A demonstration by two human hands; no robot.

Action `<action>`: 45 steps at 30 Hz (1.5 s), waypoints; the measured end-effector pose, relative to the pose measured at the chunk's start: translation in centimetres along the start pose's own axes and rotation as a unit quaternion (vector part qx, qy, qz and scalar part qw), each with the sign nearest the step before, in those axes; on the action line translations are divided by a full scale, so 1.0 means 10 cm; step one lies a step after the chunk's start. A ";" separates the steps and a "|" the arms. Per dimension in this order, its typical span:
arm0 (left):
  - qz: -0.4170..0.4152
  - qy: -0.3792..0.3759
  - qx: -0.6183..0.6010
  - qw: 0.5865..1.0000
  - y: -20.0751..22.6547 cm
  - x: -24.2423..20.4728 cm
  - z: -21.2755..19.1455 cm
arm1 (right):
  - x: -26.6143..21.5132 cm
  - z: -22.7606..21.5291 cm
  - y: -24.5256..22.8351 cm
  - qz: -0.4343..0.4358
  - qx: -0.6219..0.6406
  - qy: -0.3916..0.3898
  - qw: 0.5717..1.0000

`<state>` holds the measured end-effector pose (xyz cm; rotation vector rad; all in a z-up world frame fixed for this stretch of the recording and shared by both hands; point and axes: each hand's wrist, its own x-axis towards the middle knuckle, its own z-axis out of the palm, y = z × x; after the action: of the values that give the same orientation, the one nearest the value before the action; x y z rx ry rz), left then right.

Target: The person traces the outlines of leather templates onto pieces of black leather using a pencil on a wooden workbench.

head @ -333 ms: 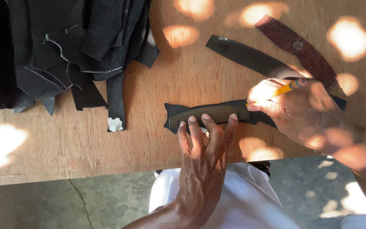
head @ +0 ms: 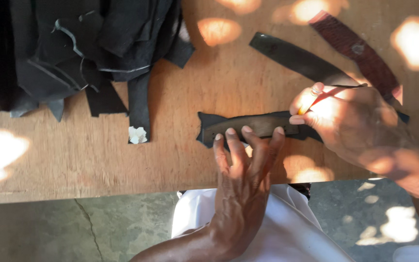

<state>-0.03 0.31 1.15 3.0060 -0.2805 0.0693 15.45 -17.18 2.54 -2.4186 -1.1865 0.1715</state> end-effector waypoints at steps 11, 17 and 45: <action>0.035 -0.018 0.049 0.998 -0.07 0.01 -0.07 | 0.56 -0.05 -0.56 -0.022 -0.016 -0.048 0.998; 0.083 -0.031 0.004 0.996 -0.10 -0.02 -0.01 | 0.92 0.36 -0.80 -0.065 0.099 -0.053 0.992; 0.160 -0.175 -0.200 0.951 -0.65 0.63 -0.55 | -0.39 0.08 -0.26 0.100 0.083 0.162 0.978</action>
<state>7.15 6.21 6.19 2.5269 -0.7189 -0.4425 10.86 -18.51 2.62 -2.3040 -0.7552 -0.0597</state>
